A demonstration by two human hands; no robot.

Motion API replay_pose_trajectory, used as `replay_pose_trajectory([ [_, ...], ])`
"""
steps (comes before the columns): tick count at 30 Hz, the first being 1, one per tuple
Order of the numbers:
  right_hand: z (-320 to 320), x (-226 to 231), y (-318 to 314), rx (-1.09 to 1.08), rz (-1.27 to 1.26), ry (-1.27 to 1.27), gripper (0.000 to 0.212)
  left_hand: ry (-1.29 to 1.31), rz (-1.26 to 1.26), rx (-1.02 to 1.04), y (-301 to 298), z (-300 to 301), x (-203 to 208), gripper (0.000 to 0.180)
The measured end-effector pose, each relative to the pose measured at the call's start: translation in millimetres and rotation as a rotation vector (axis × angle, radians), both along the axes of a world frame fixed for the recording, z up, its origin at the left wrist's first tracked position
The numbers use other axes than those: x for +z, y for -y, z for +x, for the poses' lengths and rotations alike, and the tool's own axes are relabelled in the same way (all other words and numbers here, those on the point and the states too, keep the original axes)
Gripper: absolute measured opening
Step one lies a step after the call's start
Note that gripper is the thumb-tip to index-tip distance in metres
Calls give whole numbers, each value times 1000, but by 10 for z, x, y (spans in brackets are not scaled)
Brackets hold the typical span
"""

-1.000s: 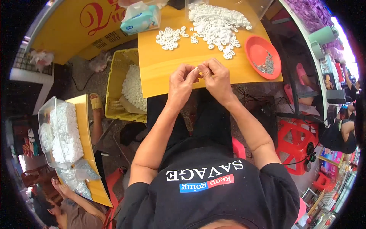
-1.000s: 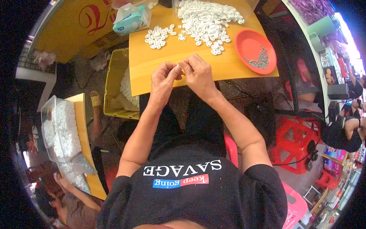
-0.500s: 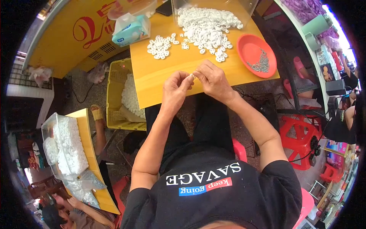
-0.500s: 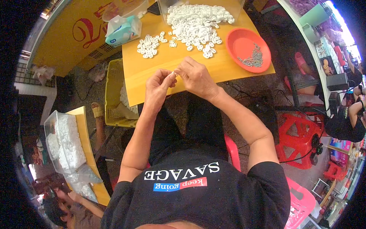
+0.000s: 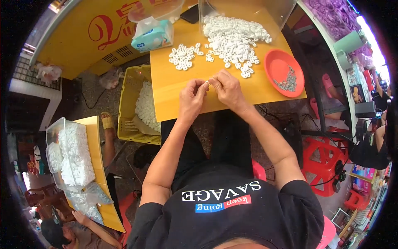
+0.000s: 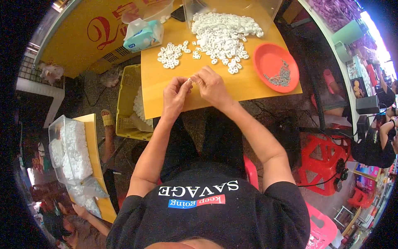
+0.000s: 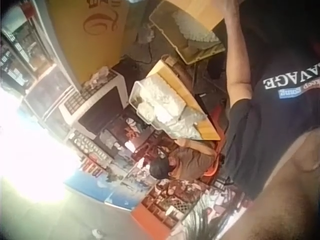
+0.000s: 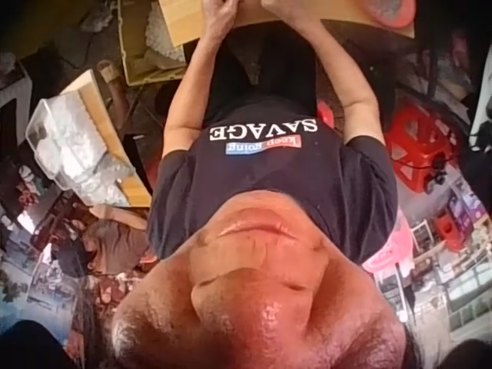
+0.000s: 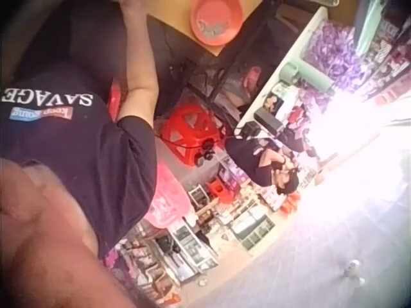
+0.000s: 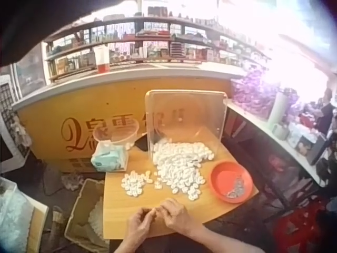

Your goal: The person is manually assembling small white plastic components by inserting small metal pieces into them at a workbench.

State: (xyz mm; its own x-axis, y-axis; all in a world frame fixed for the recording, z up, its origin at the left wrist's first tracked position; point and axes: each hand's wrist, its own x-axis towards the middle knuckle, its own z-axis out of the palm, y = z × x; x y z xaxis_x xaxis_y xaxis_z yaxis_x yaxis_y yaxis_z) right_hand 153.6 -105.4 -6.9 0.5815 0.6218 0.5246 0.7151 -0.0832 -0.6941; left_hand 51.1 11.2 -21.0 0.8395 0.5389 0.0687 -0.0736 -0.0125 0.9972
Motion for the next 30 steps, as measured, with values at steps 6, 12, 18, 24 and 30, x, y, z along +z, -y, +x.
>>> replay_pose_trajectory([
  [6,570,130,-68,-87,-190,187,14,98,-14,116,-2,-15,-47,10],
  [12,839,116,-308,-141,-382,299,12,136,-164,106,-49,-29,-59,11],
  [18,927,66,-763,-147,-523,358,17,153,-190,104,-62,-37,-60,12],
  [24,945,38,-813,-130,-599,334,18,171,-202,85,-65,-29,-57,11],
  [30,655,258,-503,170,-196,-745,24,228,-220,102,-85,-34,-44,11],
])
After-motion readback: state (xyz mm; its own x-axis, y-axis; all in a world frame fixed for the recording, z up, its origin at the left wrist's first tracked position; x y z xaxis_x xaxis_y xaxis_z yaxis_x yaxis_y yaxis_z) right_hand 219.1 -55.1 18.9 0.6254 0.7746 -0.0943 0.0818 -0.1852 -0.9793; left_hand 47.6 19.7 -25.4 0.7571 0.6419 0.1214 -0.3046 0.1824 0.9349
